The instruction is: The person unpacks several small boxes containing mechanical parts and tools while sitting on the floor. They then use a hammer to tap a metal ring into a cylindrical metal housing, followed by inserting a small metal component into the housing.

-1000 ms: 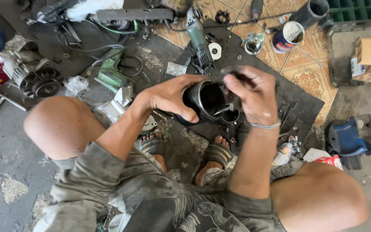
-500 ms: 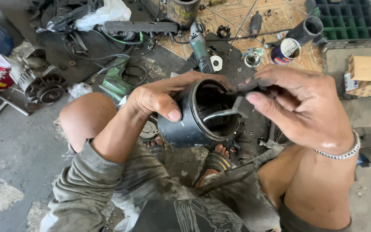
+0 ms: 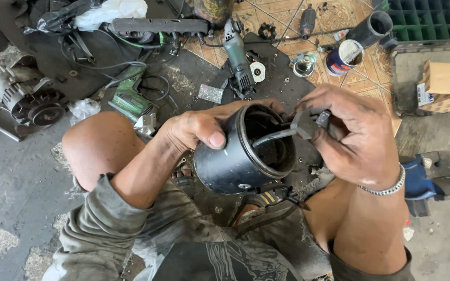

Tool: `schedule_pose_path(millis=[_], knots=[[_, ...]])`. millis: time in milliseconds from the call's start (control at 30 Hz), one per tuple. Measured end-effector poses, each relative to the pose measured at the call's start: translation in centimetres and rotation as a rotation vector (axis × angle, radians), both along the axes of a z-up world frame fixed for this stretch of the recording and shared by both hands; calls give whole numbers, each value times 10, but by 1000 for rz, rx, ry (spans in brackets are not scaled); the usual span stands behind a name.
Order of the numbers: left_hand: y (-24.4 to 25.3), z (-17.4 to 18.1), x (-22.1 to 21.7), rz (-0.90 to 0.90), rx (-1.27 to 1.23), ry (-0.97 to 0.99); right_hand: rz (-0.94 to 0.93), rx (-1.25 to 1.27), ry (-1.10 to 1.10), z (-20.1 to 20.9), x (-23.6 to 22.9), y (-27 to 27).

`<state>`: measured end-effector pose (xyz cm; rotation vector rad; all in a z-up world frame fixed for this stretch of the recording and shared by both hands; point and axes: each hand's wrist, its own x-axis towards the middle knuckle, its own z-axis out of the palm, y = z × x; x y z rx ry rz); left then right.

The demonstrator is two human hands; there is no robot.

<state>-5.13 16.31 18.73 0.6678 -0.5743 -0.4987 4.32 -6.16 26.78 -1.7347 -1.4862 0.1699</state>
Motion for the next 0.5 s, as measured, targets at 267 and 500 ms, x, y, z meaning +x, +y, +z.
schedule_pose_path(millis=[267,500], knots=[[5,-5,2,173,225,-152,-137,-33,28,-22,6,-6],[13,-19,1,464,279,218,-410,-41,119,-33,-5,-8]])
